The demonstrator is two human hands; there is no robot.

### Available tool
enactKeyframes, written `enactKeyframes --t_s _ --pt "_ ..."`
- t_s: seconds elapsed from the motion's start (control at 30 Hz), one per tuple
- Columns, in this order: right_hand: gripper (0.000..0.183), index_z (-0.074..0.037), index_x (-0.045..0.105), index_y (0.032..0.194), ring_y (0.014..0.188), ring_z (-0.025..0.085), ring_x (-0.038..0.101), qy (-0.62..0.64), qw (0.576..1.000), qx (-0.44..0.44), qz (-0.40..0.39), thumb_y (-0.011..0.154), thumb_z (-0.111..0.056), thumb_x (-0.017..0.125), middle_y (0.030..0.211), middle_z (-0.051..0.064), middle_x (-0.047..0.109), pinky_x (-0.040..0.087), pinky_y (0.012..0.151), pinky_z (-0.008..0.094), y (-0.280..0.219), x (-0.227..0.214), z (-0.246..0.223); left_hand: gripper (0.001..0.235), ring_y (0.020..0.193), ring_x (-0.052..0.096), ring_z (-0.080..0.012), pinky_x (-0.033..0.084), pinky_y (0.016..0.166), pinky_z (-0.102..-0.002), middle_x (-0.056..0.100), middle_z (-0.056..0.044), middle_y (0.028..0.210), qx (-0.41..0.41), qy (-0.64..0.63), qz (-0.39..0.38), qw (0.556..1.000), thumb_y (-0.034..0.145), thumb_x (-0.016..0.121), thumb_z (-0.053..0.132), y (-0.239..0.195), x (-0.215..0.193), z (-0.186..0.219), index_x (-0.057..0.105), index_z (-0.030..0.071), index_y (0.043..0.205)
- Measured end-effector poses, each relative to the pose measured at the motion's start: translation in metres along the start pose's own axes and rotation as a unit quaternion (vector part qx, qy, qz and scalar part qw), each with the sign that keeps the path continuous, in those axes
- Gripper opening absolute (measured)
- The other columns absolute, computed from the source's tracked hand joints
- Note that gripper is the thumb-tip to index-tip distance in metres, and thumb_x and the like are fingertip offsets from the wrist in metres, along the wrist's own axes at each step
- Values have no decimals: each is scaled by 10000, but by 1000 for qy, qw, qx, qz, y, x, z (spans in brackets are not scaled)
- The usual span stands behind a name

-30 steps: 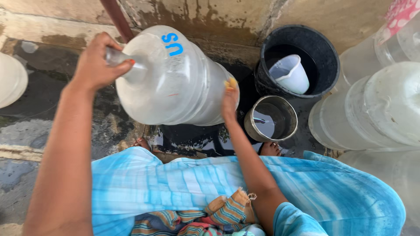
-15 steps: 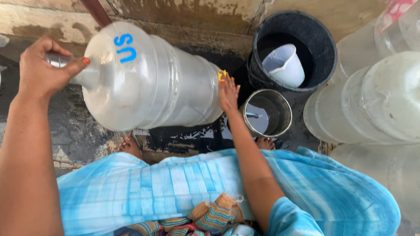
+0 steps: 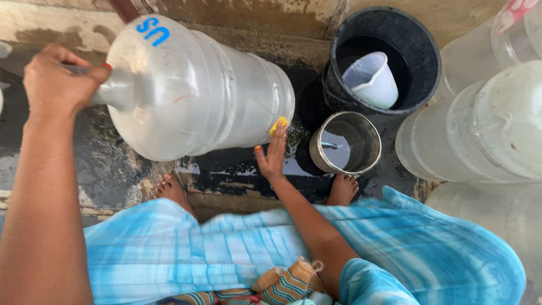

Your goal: The person cleans large plastic water jugs by scrubbing the exterior with a sponge, rinsing them with water from a bucket, and shaking them to empty the contents.

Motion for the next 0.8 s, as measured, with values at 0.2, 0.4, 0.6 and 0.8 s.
enactKeyframes --t_s 0.2,0.4,0.6,0.8 --pt "913 -140 61 1667 1639 399 77 146 972 161 -90 1006 -766 116 1760 177 113 69 1311 578 101 -16 82 255 831 721 -241 578 772 -408 736 -129 872 167 44 -2 985 806 847 294 -3 6 -7 721 79 862" --pt "1255 -145 132 1649 1552 393 175 478 737 447 -171 702 -959 11 1692 166 208 76 1233 568 62 -8 130 275 787 723 -257 578 769 -399 733 -112 834 165 81 43 982 782 866 320 -14 6 16 727 90 840" --pt "1321 -78 246 1622 1528 384 239 500 728 451 -128 697 -986 -10 1650 213 316 111 1212 554 47 -6 127 396 658 721 -293 577 799 -400 701 -119 746 -25 59 -59 996 769 834 463 -11 -6 32 690 117 897" --pt "1158 -84 212 1628 1574 316 194 368 896 238 -70 828 -919 146 1703 169 235 140 1265 522 102 -25 54 358 787 709 -290 564 761 -425 716 -133 878 193 56 46 979 798 869 347 -19 -11 42 704 71 955"
Point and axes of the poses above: each hand's wrist, its own y-axis towards the middle knuckle, its own x-axis out of the palm, z = x × y, the point moved 4 cm from there along y, towards the middle knuckle
